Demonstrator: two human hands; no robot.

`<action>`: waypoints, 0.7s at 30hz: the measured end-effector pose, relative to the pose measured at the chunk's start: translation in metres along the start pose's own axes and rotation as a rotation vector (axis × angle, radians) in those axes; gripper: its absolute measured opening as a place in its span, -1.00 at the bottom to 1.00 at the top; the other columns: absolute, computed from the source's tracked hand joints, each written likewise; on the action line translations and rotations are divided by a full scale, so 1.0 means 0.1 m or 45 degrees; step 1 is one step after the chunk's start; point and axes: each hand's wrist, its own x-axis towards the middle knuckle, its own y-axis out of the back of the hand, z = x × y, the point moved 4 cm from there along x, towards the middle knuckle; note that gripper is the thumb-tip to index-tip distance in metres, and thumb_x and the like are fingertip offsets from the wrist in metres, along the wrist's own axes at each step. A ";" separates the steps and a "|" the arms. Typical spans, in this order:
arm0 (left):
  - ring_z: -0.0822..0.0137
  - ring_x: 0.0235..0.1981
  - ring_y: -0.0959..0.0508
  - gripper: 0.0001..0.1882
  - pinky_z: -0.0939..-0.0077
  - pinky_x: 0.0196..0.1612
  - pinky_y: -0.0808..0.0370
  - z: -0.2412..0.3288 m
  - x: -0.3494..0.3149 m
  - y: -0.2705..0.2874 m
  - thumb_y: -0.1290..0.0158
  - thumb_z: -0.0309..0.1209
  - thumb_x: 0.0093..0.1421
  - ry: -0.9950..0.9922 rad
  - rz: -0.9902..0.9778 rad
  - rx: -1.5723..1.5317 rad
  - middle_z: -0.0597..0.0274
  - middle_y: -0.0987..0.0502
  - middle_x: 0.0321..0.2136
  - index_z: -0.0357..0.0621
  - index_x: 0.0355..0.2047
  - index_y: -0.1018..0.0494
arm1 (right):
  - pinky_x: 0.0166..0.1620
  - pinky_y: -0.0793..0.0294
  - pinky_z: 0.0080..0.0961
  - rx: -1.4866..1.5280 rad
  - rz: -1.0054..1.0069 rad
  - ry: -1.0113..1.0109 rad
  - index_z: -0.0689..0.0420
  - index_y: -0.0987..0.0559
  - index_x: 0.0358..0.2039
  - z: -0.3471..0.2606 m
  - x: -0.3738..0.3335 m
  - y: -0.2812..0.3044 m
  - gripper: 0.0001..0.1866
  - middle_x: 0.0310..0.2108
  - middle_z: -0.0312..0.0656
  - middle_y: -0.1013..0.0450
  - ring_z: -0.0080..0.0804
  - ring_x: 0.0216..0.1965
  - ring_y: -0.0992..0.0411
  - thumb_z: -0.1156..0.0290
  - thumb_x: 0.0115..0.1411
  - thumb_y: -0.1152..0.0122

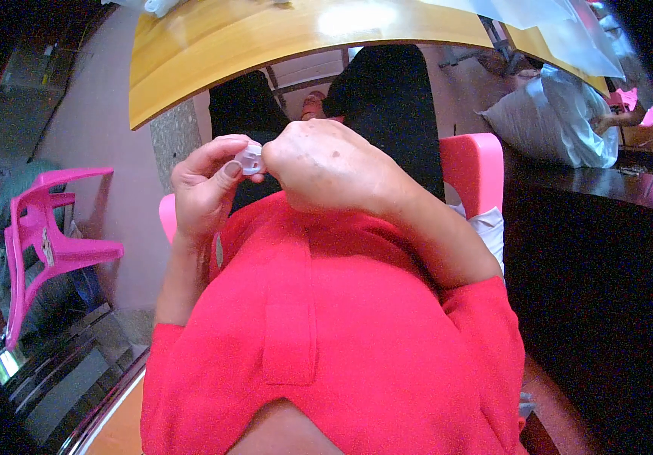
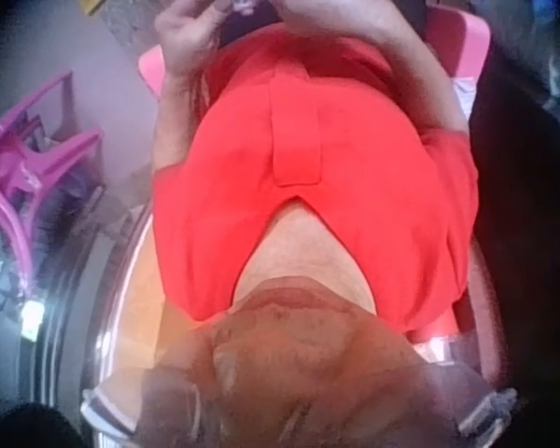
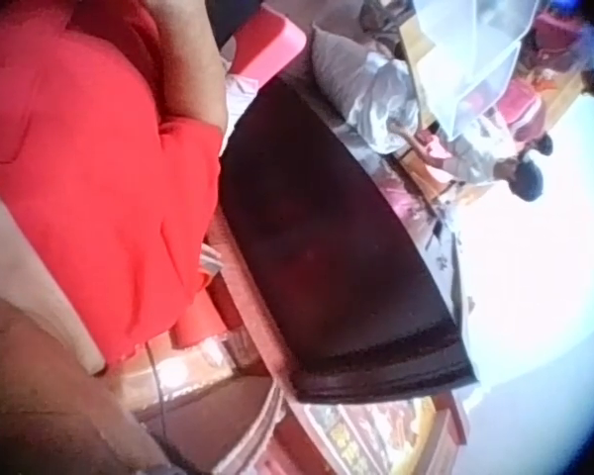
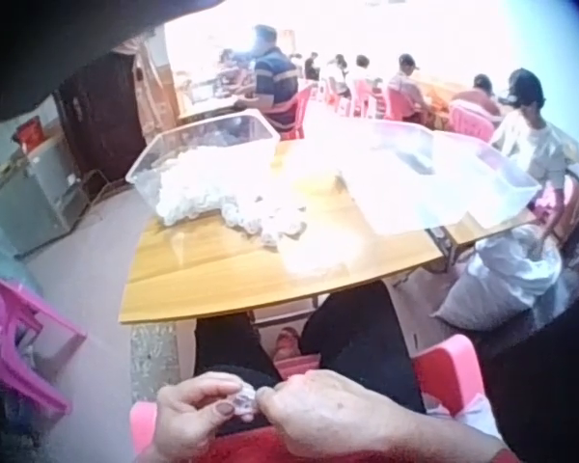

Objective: The person picks up a white plastic component and uses a small metal tool to poke through its center. After repeating this on several pieces, they reach into a clear plastic bin to retrieve more components and continue the process.

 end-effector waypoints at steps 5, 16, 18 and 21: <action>0.36 -0.31 -0.56 -0.77 0.52 -0.20 -0.53 -0.14 0.05 0.12 -0.03 -0.59 0.18 0.242 0.070 -0.148 0.10 -0.55 -0.28 -0.34 -0.12 -0.46 | -0.39 -0.46 -0.24 -0.022 0.086 -0.125 0.30 -0.52 -0.37 0.03 0.01 -0.15 -0.83 -0.57 0.11 -0.45 0.03 -0.47 -0.48 0.65 -0.02 -0.03; 0.41 -0.23 -0.54 -0.69 0.57 -0.18 -0.50 -0.12 0.06 0.14 -0.05 -0.59 0.18 0.186 0.223 -0.278 0.14 -0.55 -0.23 -0.31 -0.04 -0.43 | -0.48 -0.37 -0.54 0.678 0.391 -0.257 0.32 -0.51 -0.22 0.12 -0.01 -0.37 -0.79 -0.65 -0.14 -0.36 -0.51 -0.58 -0.38 0.61 0.19 0.10; 0.40 -0.25 -0.54 -0.69 0.55 -0.19 -0.52 -0.14 0.06 0.14 -0.05 -0.59 0.18 0.193 0.208 -0.308 0.12 -0.55 -0.23 -0.31 -0.04 -0.43 | -0.48 -0.35 -0.56 0.754 0.389 -0.275 0.31 -0.51 -0.22 0.13 0.00 -0.40 -0.78 -0.65 -0.20 -0.37 -0.55 -0.59 -0.34 0.62 0.20 0.11; 0.38 -0.27 -0.55 -0.69 0.53 -0.20 -0.54 -0.12 0.05 0.14 -0.05 -0.59 0.17 0.211 0.209 -0.303 0.09 -0.55 -0.24 -0.32 -0.05 -0.43 | -0.48 -0.35 -0.56 0.799 0.372 -0.275 0.31 -0.51 -0.21 0.12 0.02 -0.39 -0.78 -0.65 -0.22 -0.36 -0.57 -0.59 -0.34 0.61 0.20 0.12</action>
